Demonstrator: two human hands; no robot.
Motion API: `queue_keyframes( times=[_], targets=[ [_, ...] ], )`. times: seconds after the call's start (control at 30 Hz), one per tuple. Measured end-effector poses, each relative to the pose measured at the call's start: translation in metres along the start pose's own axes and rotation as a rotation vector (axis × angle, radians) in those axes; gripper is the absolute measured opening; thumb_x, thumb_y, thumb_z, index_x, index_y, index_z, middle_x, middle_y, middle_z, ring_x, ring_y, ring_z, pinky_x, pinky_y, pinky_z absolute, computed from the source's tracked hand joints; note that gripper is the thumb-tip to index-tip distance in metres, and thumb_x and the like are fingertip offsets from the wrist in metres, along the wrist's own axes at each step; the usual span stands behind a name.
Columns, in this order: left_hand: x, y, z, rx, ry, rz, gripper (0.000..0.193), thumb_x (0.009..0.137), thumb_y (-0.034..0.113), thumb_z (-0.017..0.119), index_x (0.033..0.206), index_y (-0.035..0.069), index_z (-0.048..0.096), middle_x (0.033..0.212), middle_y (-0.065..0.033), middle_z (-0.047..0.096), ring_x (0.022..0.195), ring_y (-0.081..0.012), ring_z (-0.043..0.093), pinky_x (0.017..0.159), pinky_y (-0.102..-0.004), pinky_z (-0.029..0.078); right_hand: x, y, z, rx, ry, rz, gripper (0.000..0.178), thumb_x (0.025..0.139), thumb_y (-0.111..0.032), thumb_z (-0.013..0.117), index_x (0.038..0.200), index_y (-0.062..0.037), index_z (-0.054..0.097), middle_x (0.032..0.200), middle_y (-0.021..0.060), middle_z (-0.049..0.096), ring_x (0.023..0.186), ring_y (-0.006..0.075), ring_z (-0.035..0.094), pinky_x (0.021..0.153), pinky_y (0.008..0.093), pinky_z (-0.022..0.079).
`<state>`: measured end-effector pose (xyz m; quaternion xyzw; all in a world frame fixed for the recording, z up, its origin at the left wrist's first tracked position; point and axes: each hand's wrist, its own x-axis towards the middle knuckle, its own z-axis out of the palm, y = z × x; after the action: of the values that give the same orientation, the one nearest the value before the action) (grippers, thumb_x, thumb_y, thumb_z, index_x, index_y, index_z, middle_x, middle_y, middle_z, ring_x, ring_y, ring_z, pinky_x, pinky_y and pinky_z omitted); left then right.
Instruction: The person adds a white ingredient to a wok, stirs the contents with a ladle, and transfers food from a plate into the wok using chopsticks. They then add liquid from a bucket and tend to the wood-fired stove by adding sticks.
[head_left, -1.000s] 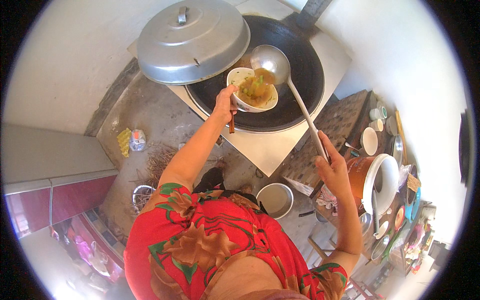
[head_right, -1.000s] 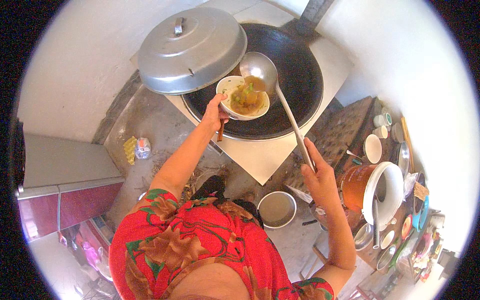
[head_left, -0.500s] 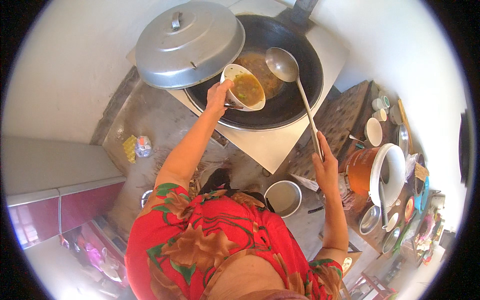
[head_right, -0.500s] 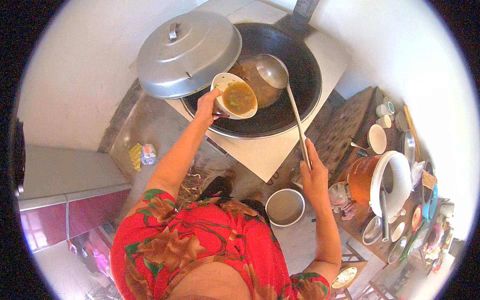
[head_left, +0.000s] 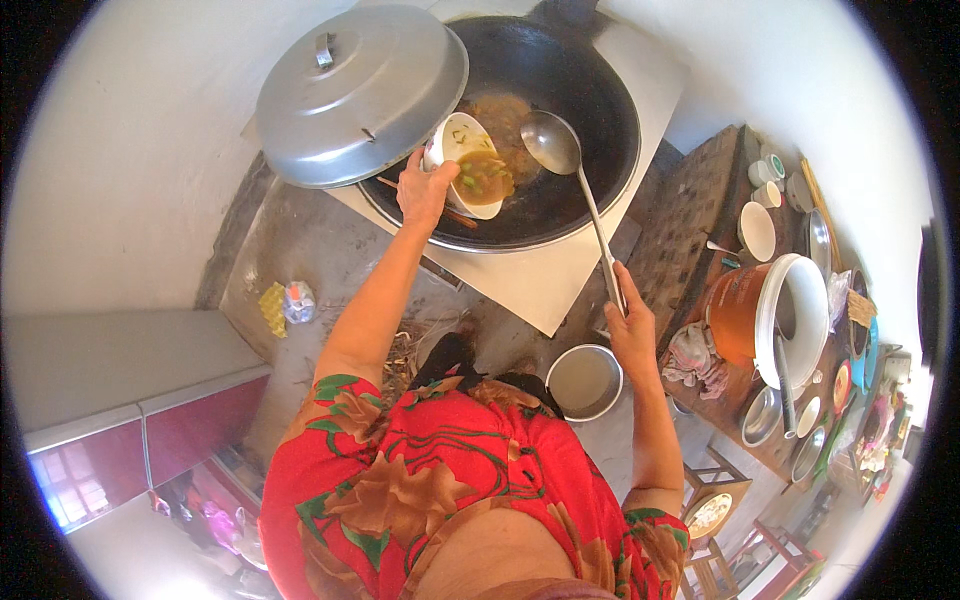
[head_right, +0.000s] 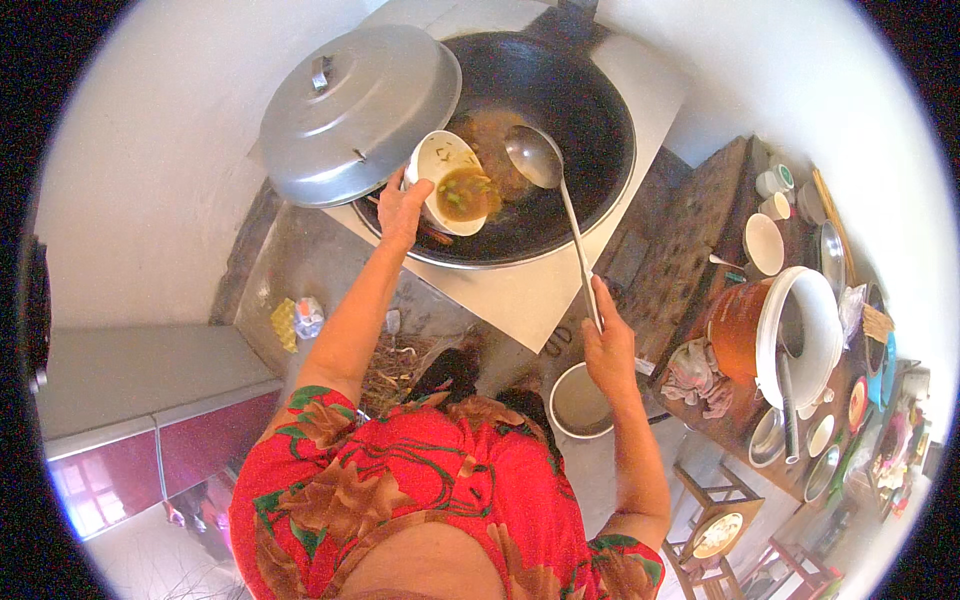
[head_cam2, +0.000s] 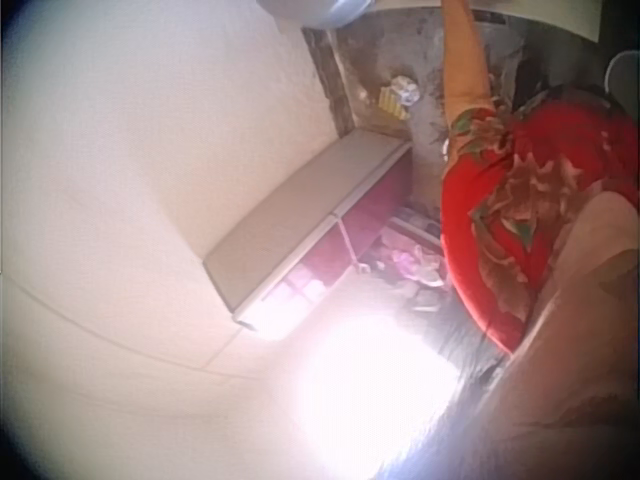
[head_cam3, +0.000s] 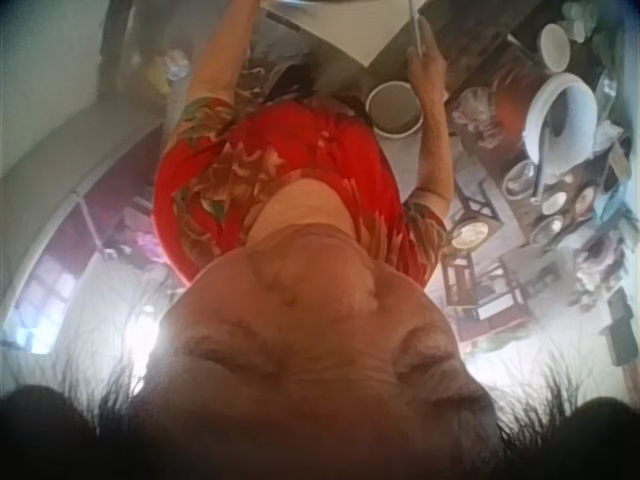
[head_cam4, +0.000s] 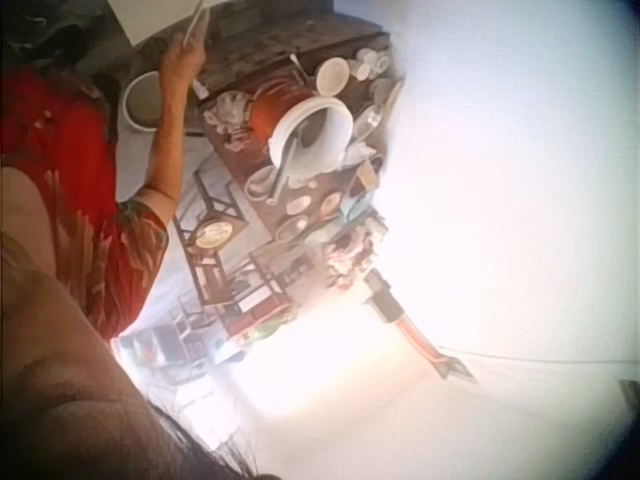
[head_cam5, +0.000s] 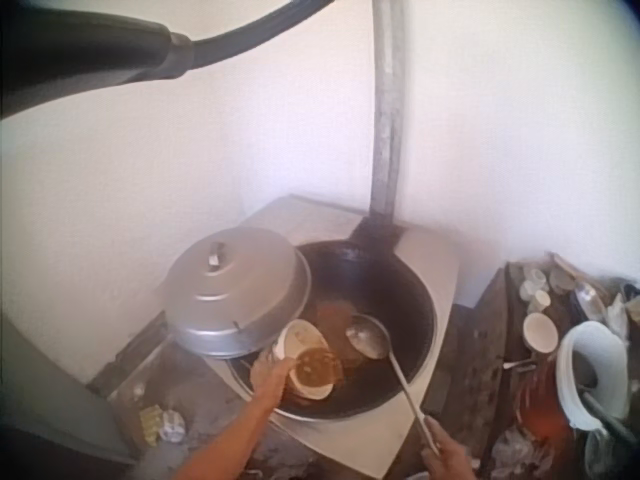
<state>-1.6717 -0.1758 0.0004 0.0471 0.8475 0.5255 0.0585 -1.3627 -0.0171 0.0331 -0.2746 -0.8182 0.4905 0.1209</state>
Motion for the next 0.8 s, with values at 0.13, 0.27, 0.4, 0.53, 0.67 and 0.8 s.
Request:
queue_keyframes(
  times=[0.13, 0.27, 0.4, 0.53, 0.67, 0.8],
  targets=[
    [-0.004, 0.012, 0.0, 0.225, 0.062, 0.092, 0.073, 0.057, 0.036, 0.061, 0.121, 0.003, 0.05, 0.104, -0.0271, 0.055, 0.094, -0.0394, 0.056, 0.083, -0.0412, 0.043, -0.003, -0.003, 0.008, 0.028, -0.005, -0.004, 0.056, 0.08, -0.001, 0.048, 0.134, -0.0073, 0.036, 0.127, 0.0196, 0.047, 0.119, 0.0306, 0.045, 0.097, 0.0332, 0.035],
    [-0.008, 0.022, 0.0, 0.356, 0.094, 0.147, 0.076, 0.057, 0.037, 0.062, 0.125, 0.007, 0.046, 0.104, -0.0267, 0.051, 0.092, -0.0412, 0.055, 0.082, -0.0439, 0.044, -0.004, 0.005, 0.014, 0.016, 0.011, -0.043, 0.055, 0.08, -0.001, 0.047, 0.133, -0.0072, 0.036, 0.127, 0.02, 0.047, 0.118, 0.0305, 0.046, 0.096, 0.0331, 0.036],
    [-0.009, 0.023, -0.002, 0.388, 0.105, 0.164, 0.074, 0.057, 0.037, 0.061, 0.124, 0.009, 0.047, 0.103, -0.0269, 0.051, 0.092, -0.0409, 0.056, 0.081, -0.0442, 0.045, -0.002, 0.0, 0.018, 0.014, 0.029, -0.034, 0.055, 0.079, -0.001, 0.046, 0.133, -0.007, 0.036, 0.125, 0.0207, 0.048, 0.117, 0.0318, 0.047, 0.095, 0.0334, 0.037],
    [-0.009, 0.016, -0.006, 0.387, 0.092, 0.127, 0.074, 0.056, 0.037, 0.061, 0.124, 0.01, 0.046, 0.102, -0.0257, 0.051, 0.09, -0.0407, 0.056, 0.08, -0.0438, 0.045, 0.0, -0.002, 0.02, 0.034, -0.006, 0.035, 0.055, 0.079, 0.0, 0.046, 0.133, -0.0057, 0.036, 0.126, 0.0201, 0.047, 0.117, 0.0309, 0.047, 0.095, 0.0329, 0.036],
    [-0.016, 0.011, -0.007, 0.418, 0.104, 0.103, 0.075, 0.057, 0.037, 0.06, 0.125, 0.011, 0.046, 0.101, -0.0248, 0.052, 0.091, -0.0404, 0.056, 0.081, -0.0435, 0.045, 0.007, -0.004, 0.023, -0.038, -0.015, 0.021, 0.053, 0.08, -0.002, 0.046, 0.132, -0.0029, 0.036, 0.128, 0.0197, 0.046, 0.12, 0.0283, 0.045, 0.098, 0.0315, 0.034],
    [-0.015, 0.003, -0.01, 0.358, 0.148, 0.023, 0.075, 0.057, 0.036, 0.06, 0.126, 0.008, 0.046, 0.103, -0.0259, 0.053, 0.092, -0.0386, 0.056, 0.084, -0.0411, 0.044, 0.03, -0.012, 0.023, -0.121, -0.059, 0.095, 0.051, 0.081, -0.004, 0.045, 0.131, -0.0032, 0.039, 0.125, 0.0235, 0.047, 0.118, 0.0336, 0.045, 0.096, 0.0345, 0.035]
  ],
)
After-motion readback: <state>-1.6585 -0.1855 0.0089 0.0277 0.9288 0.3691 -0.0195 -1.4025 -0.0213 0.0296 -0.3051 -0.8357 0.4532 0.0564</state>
